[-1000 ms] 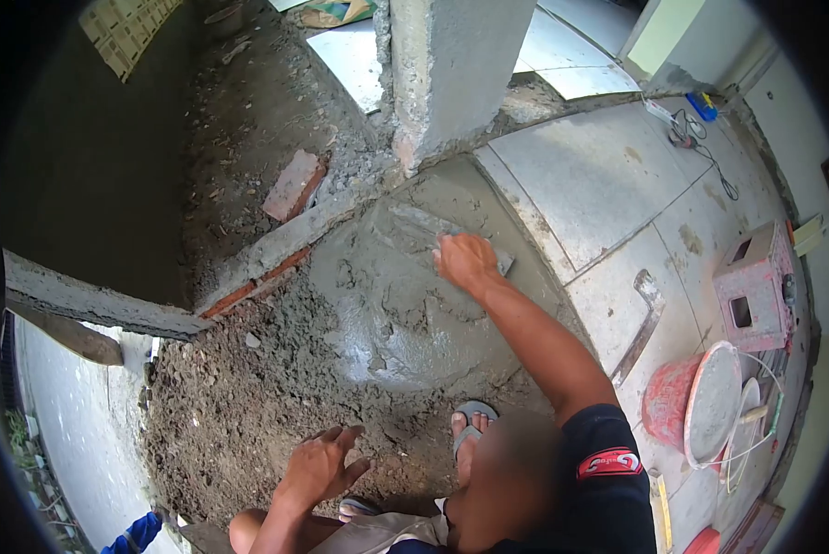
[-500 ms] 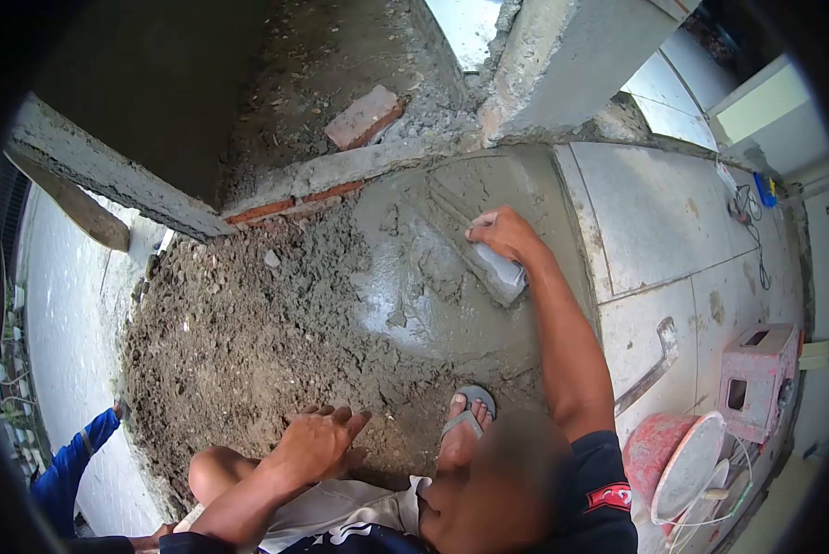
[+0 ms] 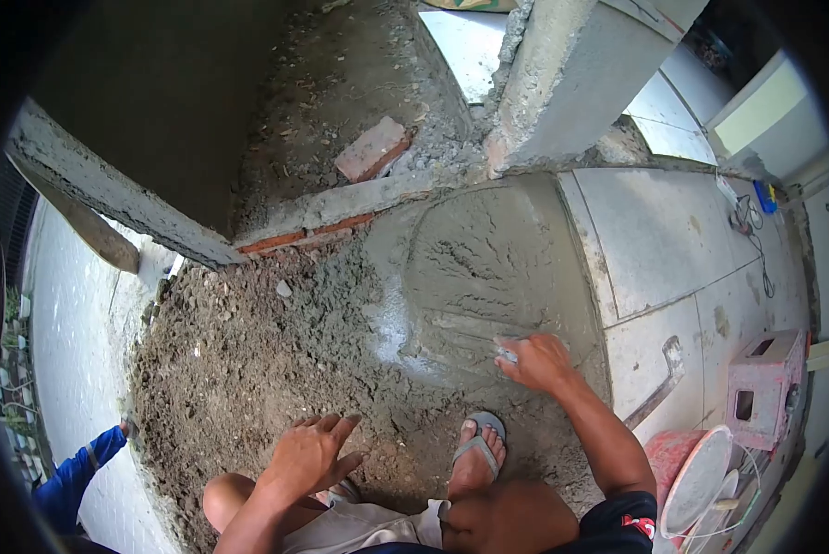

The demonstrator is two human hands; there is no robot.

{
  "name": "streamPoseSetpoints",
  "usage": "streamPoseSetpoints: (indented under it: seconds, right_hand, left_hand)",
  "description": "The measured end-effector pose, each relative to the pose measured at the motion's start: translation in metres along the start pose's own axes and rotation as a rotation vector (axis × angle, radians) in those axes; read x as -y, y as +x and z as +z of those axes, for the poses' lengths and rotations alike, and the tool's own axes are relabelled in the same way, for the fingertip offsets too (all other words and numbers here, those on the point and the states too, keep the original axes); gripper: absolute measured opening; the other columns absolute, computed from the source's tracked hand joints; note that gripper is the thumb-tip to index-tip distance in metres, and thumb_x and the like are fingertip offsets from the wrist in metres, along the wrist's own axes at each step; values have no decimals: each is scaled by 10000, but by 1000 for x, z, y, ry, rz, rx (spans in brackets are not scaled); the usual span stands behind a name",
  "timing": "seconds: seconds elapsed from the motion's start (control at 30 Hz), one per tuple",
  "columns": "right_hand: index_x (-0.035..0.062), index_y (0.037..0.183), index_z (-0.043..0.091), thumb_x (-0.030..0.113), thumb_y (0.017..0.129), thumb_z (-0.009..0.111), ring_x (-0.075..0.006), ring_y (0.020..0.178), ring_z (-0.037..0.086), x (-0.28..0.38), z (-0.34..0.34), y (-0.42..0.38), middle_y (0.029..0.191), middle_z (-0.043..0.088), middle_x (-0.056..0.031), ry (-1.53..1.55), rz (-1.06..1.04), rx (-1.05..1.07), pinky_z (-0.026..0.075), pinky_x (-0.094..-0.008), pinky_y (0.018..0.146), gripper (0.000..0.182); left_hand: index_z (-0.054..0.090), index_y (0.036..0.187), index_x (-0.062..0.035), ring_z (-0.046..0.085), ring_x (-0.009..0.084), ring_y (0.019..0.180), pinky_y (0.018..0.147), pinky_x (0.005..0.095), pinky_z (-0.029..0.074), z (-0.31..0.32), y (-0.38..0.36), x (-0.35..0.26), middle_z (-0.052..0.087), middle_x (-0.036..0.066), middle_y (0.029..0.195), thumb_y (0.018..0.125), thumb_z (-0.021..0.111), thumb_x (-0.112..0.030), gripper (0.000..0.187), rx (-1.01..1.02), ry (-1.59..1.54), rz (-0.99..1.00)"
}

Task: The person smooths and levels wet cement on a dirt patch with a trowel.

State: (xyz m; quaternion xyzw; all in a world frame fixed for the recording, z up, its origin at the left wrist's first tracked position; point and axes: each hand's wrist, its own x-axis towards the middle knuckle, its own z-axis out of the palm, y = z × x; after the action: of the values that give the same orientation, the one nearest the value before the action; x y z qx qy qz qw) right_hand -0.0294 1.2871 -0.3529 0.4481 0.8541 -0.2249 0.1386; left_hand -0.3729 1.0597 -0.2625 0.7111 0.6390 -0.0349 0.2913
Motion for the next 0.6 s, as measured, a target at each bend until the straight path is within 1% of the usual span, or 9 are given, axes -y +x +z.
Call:
streamPoseSetpoints:
  seconds: [0.03, 0.1, 0.17, 0.3, 0.37, 0.4, 0.47, 0.5, 0.6]
  right_hand:
    - [175, 1293, 727, 418, 920, 711, -392, 900, 728, 0, 1, 6, 976, 760, -178, 14, 7, -6, 574, -492, 828, 445]
    - [182, 1311, 707, 396, 949, 675, -384, 820, 722, -6, -4, 30, 898, 750, -145, -63, -130, -246, 570, -510, 748, 422]
    - [166, 1286, 695, 370, 954, 665, -377, 809, 718, -4, -21, 68, 870, 740, -138, -170, -153, -282, 561, -517, 704, 391]
    - [97, 1179, 689, 326, 953, 653, -385, 846, 720, 6, -34, 145, 890, 744, -160, -229, -182, -251, 566, -526, 728, 324]
    - [46, 1087, 699, 293, 954, 640, -396, 866, 723, 17, -30, 170, 900, 745, -177, -174, -145, -340, 572, -523, 748, 286]
    - [46, 1087, 699, 293, 954, 640, -396, 866, 723, 17, -31, 178, 900, 745, -177, -171, -127, -338, 572, -523, 748, 286]
    - [10, 1020, 704, 274, 951, 634, -406, 898, 724, 14, -31, 187, 924, 748, -196, -87, 47, -386, 573, -527, 788, 282]
    - [10, 1020, 704, 274, 951, 634, -406, 898, 724, 5, -30, 181, 924, 748, -196, -81, 54, -371, 573, -527, 788, 282]
    - [22, 1023, 719, 297, 960, 635, -422, 956, 720, -32, -49, 143, 968, 750, -215, 12, 282, -437, 558, -538, 839, 294]
  left_hand:
    - [570, 1397, -77, 698, 376, 1024, 923, 467, 548, 0, 1, -3, 700, 182, 1128, 927, 696, -437, 605, 45, -6, -9]
    - [553, 1417, -86, 710, 379, 1000, 904, 470, 560, 9, 4, -3, 700, 193, 1143, 934, 689, -447, 618, 95, 3, 23]
    - [547, 1423, -89, 715, 381, 985, 896, 470, 564, 19, 7, -2, 700, 195, 1144, 934, 688, -452, 625, 138, 21, 38]
    - [543, 1428, -102, 722, 388, 962, 869, 471, 578, 25, 15, -4, 699, 202, 1150, 938, 684, -467, 627, 192, 60, 32]
    - [549, 1422, -109, 713, 385, 1000, 853, 473, 583, 26, 20, -6, 699, 194, 1151, 930, 702, -453, 619, 182, 20, 14]
    - [549, 1422, -109, 713, 385, 1000, 853, 473, 583, 27, 25, -7, 699, 194, 1151, 930, 702, -453, 619, 191, 23, 29]
    - [565, 1409, -111, 706, 387, 1019, 854, 478, 584, 31, 31, -5, 700, 187, 1152, 916, 727, -436, 612, 159, -28, 25]
    - [580, 1395, -118, 706, 391, 1021, 862, 482, 584, 31, 34, -3, 703, 179, 1153, 909, 742, -428, 599, 142, -49, 27]
    - [570, 1410, -107, 719, 376, 977, 855, 463, 584, 19, 34, 0, 703, 181, 1157, 920, 717, -432, 607, 110, -79, -46]
